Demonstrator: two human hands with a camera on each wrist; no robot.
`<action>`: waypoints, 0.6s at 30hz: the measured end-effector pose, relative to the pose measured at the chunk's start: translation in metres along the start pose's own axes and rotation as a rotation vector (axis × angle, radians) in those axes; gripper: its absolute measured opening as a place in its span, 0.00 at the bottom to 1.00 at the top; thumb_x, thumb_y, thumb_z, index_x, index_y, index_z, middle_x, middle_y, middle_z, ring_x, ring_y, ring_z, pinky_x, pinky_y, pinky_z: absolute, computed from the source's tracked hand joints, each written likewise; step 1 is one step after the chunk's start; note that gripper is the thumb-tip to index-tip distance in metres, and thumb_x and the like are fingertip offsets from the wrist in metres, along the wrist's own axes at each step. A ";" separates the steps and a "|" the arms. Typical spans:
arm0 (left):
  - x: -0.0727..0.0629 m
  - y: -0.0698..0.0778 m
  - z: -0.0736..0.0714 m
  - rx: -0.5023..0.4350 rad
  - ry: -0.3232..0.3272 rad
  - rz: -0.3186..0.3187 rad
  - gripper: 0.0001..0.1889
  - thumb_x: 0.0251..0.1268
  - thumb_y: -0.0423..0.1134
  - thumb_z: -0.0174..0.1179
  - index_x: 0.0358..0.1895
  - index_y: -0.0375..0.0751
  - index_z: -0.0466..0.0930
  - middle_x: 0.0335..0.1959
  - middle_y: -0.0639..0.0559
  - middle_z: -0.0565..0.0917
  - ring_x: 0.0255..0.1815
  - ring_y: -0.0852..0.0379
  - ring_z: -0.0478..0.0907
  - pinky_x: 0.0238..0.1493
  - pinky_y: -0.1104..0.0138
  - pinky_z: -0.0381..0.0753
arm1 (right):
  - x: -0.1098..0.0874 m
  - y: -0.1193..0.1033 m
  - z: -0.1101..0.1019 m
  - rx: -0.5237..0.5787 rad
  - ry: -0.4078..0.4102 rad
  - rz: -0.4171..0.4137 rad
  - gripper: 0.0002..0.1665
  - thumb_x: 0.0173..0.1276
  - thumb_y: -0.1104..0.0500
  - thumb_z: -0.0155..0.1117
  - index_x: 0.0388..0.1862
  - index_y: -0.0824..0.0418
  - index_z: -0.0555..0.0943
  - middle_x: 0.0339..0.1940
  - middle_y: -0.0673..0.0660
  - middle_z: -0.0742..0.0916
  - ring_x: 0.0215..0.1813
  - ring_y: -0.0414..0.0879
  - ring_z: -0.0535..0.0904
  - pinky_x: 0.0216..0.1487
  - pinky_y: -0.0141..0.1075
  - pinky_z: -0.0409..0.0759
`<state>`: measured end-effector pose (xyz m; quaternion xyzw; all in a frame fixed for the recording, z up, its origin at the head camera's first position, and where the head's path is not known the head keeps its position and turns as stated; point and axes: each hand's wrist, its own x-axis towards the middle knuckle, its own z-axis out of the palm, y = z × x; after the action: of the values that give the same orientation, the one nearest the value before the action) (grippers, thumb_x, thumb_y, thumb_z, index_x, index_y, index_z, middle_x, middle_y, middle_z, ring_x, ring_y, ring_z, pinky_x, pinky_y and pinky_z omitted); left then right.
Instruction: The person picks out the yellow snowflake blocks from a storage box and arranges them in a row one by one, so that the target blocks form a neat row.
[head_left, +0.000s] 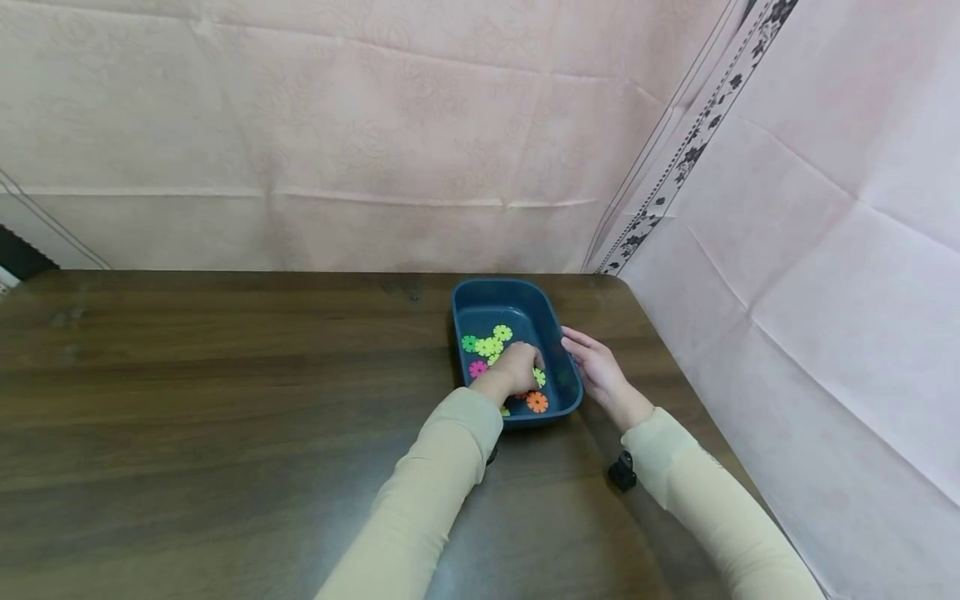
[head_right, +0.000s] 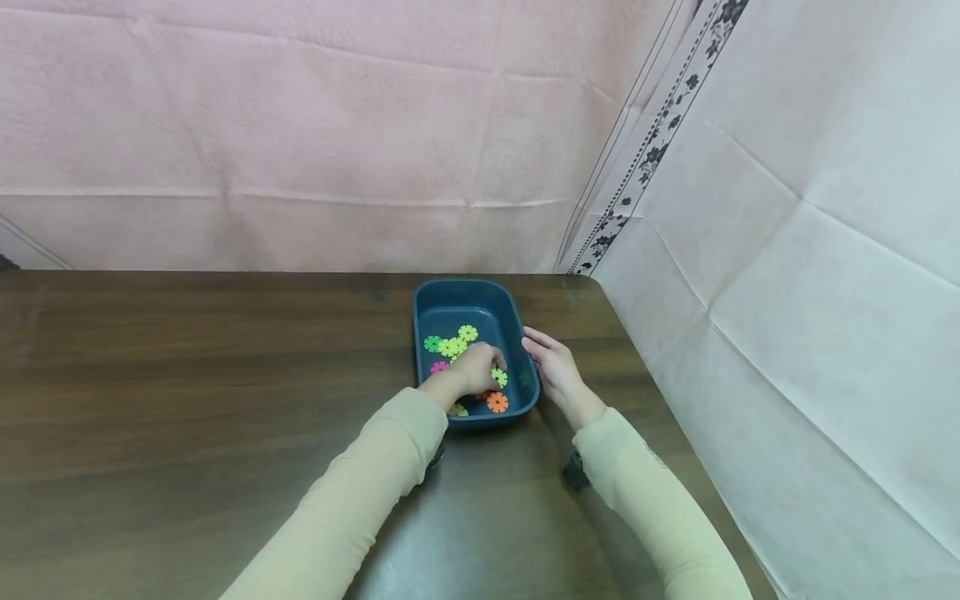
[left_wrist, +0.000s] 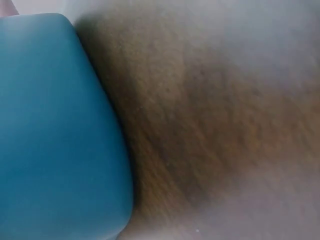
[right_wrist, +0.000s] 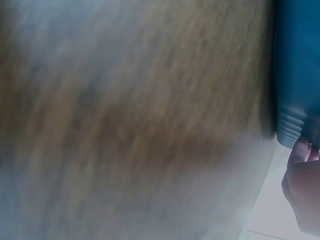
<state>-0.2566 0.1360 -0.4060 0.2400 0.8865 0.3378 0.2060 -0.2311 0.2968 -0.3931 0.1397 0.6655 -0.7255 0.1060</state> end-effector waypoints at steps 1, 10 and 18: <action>-0.001 0.000 -0.001 -0.035 0.009 -0.001 0.13 0.62 0.31 0.59 0.50 0.40 0.80 0.51 0.49 0.79 0.49 0.56 0.73 0.57 0.65 0.77 | 0.000 0.000 0.000 0.004 0.001 -0.001 0.29 0.73 0.58 0.50 0.71 0.61 0.61 0.40 0.43 0.84 0.43 0.35 0.80 0.46 0.26 0.80; -0.009 -0.001 -0.011 -0.399 0.158 -0.072 0.12 0.63 0.29 0.55 0.46 0.37 0.83 0.45 0.45 0.83 0.37 0.56 0.77 0.45 0.67 0.81 | 0.001 0.001 0.001 -0.033 0.028 0.004 0.30 0.73 0.57 0.51 0.71 0.60 0.61 0.54 0.50 0.79 0.46 0.33 0.78 0.46 0.24 0.79; -0.012 0.002 -0.029 -0.812 0.115 -0.146 0.13 0.62 0.30 0.59 0.50 0.36 0.82 0.50 0.43 0.81 0.36 0.58 0.79 0.48 0.66 0.83 | 0.000 0.000 0.002 -0.054 0.024 0.012 0.30 0.73 0.56 0.50 0.72 0.59 0.60 0.65 0.55 0.72 0.45 0.31 0.77 0.46 0.23 0.79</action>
<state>-0.2620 0.1162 -0.3820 0.0564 0.7059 0.6575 0.2573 -0.2308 0.2953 -0.3927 0.1495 0.6851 -0.7049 0.1064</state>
